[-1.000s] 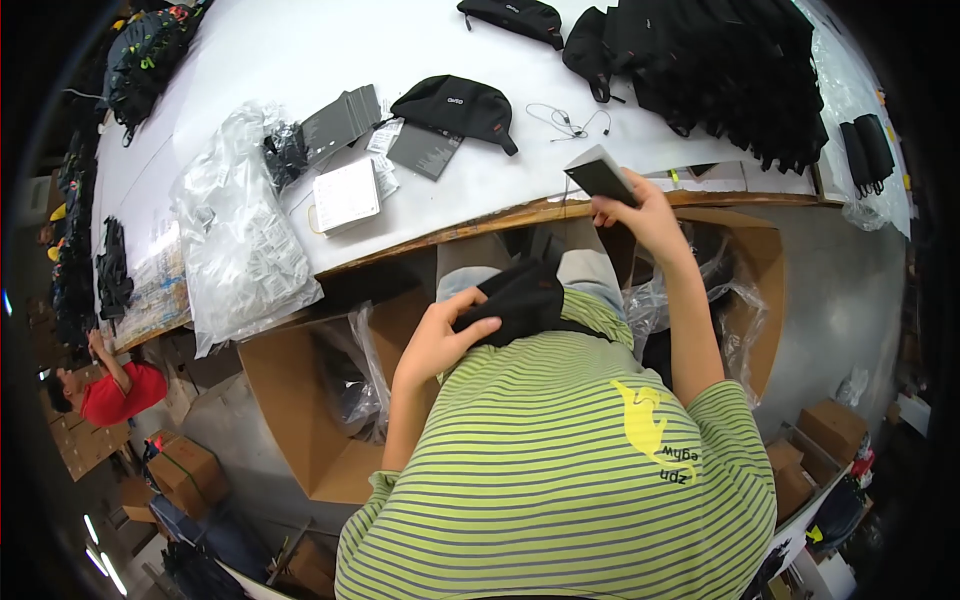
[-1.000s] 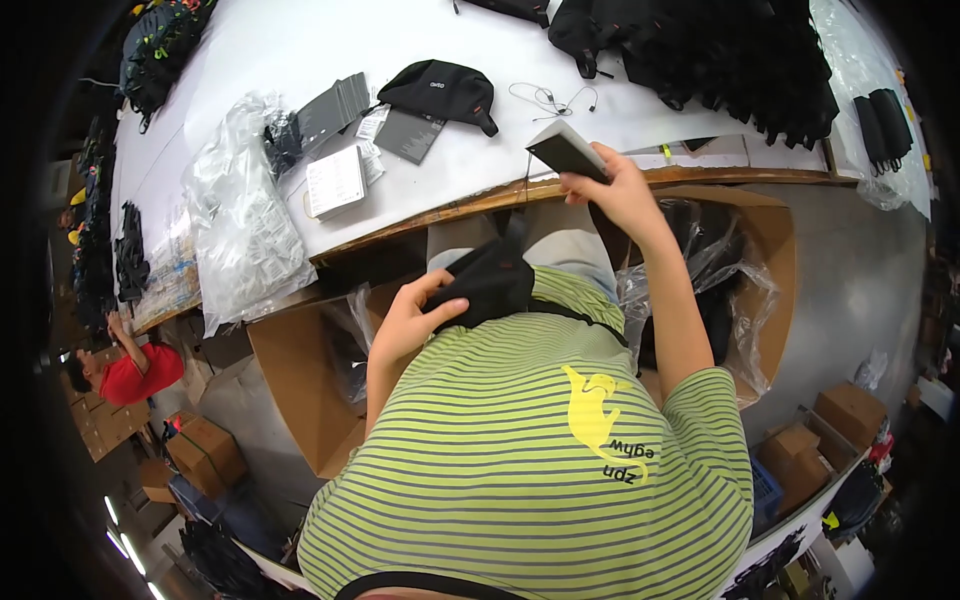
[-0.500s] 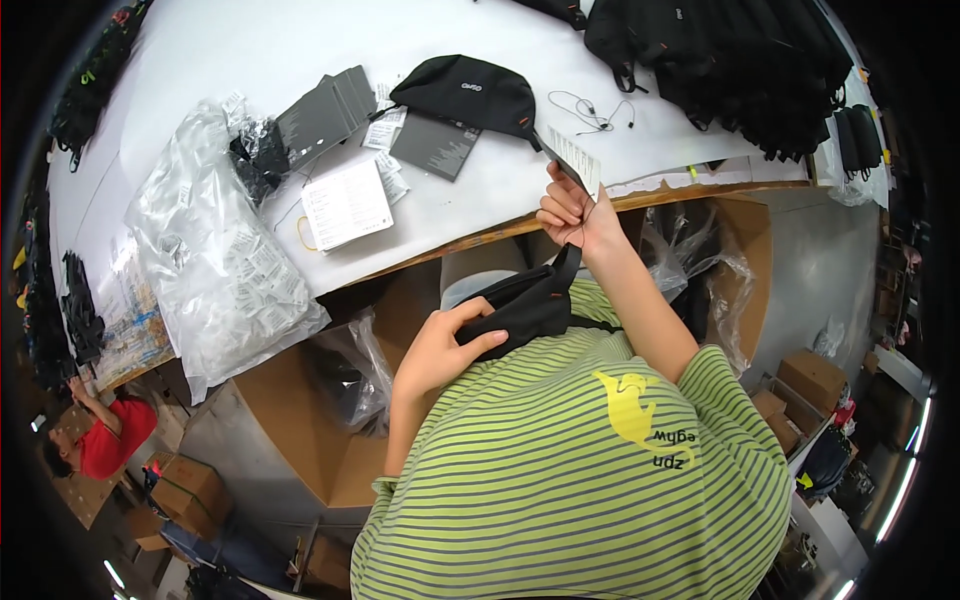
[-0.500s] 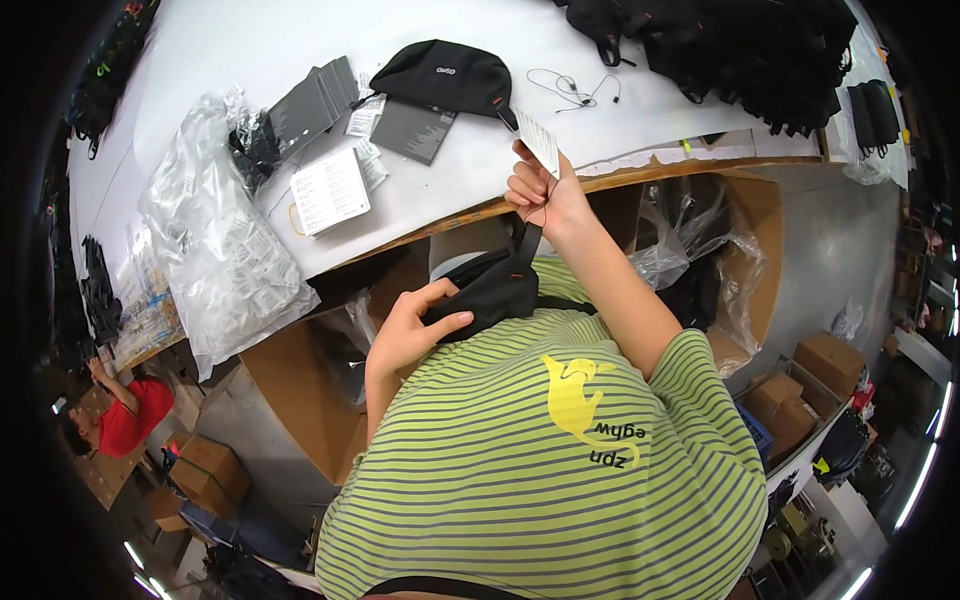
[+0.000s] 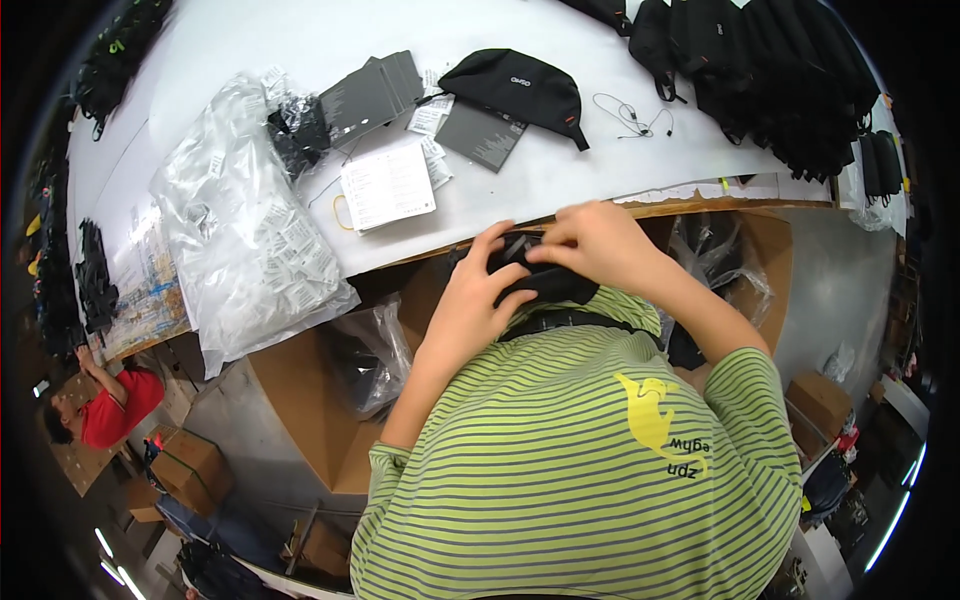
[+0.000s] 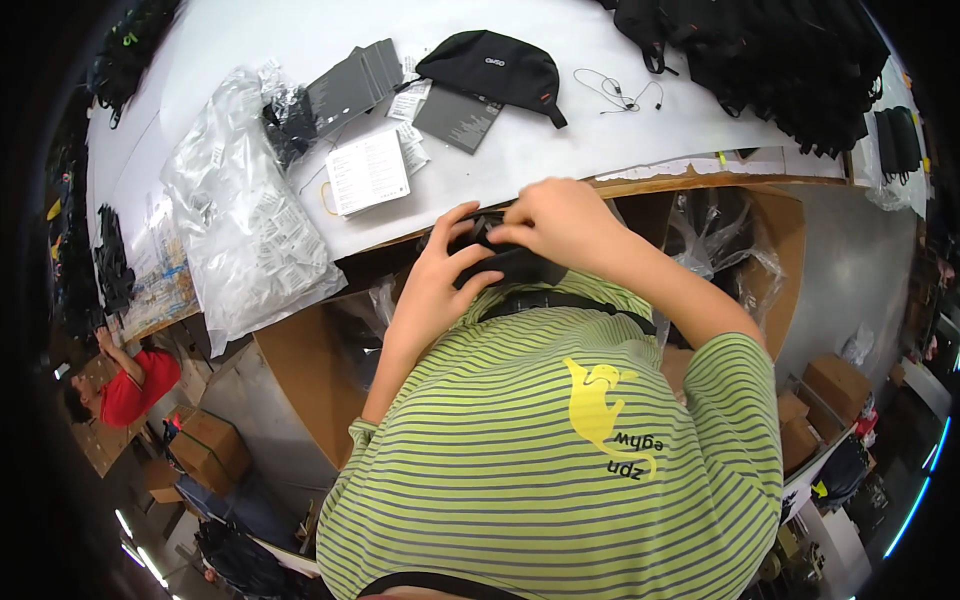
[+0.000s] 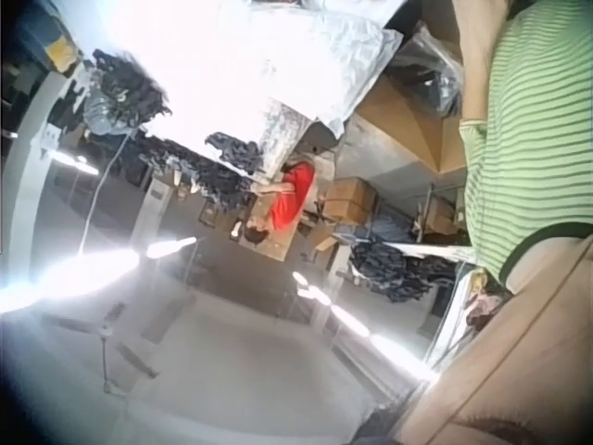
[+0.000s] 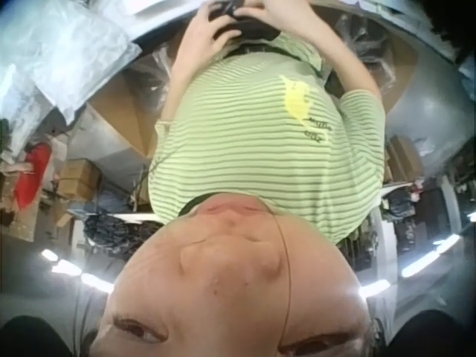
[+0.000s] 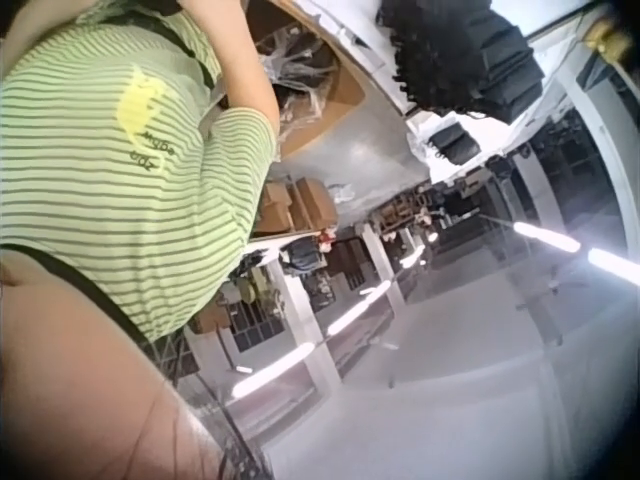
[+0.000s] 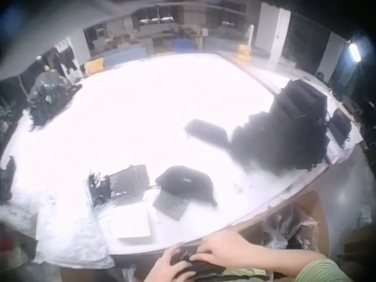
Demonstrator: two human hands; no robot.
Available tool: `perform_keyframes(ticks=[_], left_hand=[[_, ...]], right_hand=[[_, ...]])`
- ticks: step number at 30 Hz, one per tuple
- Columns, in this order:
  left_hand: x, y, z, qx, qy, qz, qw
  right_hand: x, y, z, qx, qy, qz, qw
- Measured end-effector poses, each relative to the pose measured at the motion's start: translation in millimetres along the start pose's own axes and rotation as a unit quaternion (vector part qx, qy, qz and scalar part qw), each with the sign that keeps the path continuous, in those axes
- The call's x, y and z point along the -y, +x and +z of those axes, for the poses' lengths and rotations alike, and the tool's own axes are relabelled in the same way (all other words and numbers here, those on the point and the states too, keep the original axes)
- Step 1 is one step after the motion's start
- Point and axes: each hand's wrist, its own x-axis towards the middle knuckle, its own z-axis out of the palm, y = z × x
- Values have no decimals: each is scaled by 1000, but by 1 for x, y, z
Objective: The recorder is attaching product tags to black fabric pouches and organizing them on a workbench.
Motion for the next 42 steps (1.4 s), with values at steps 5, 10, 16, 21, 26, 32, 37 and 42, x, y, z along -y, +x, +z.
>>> perform_keyframes(ticks=[5,10,16,21,26,32,37,42], left_hand=[[5,8,3,61,106,167,978],[11,48,-9,166,-133,53,976],[81,152,-65,-183,458,-61,868],[94,170,-72,-155,417,-60,894],[59,154,-72,-210,299,-101,926],[-32,88,-37,-159,31,222,961],[-26,70,-24,-212,136,223,942],[10,59,20,-181,-569,79,799]], right_hand=[[-8,-24,9,99,-2,14,995],[-7,-38,-9,147,84,74,983],[-18,-55,1,93,113,94,985],[-14,-66,-11,45,81,110,990],[-23,-70,-13,-120,-6,18,993],[-12,-53,-28,-196,-86,-84,973],[-5,-45,-31,-251,-83,-101,959],[5,-36,-18,-334,43,-116,934]])
